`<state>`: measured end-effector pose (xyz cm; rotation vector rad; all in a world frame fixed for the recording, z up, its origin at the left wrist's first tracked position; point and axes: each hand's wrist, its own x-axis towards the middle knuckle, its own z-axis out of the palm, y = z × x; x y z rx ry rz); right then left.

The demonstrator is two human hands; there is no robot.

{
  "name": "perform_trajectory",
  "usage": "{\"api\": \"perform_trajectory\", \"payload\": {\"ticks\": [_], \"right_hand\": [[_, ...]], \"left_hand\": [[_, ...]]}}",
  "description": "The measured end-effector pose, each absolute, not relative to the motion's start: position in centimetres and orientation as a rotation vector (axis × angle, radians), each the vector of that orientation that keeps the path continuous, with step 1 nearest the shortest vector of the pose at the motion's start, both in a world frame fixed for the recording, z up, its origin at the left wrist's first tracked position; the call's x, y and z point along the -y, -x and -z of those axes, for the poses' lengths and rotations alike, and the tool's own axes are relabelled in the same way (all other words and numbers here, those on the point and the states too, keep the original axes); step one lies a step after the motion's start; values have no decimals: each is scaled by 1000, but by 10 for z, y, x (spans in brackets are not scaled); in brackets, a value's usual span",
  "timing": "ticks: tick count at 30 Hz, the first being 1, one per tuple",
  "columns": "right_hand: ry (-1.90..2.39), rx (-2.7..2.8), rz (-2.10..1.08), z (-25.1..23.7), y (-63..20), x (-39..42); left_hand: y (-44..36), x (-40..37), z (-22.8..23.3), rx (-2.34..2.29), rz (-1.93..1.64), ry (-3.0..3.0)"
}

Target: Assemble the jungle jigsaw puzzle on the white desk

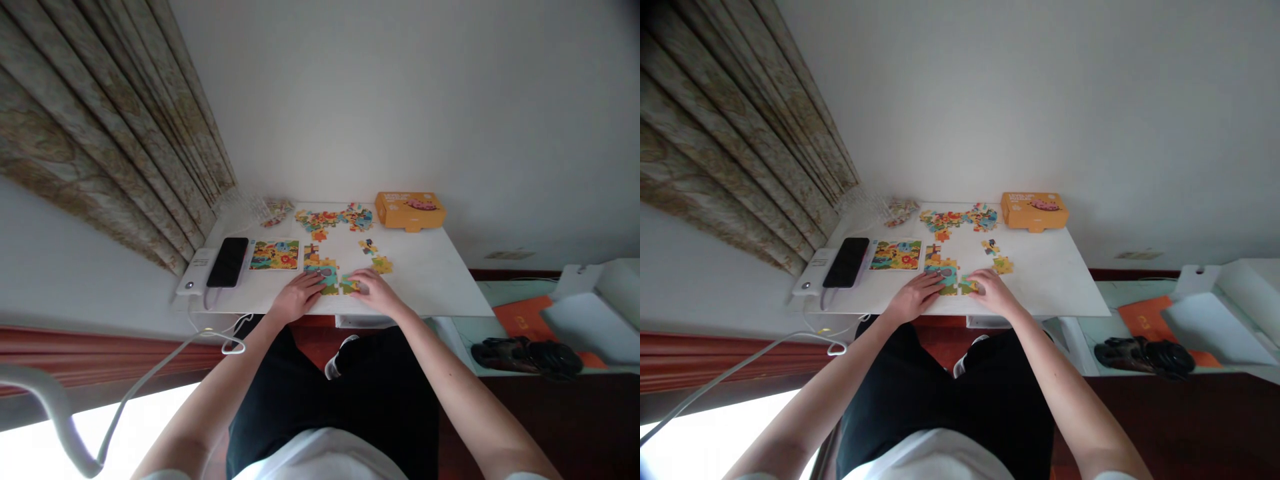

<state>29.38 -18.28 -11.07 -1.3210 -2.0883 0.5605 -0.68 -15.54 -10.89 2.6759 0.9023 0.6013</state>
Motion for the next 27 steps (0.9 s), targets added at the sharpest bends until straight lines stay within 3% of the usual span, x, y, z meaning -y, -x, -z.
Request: {"api": "perform_trajectory", "payload": {"ticks": [9, 27], "right_hand": [[1367, 2173, -389, 118, -275, 193], [1369, 2201, -350, 116, -273, 197]], "left_hand": [[8, 155, 111, -888, -598, -2680], [6, 154, 111, -899, -577, -2732]]}}
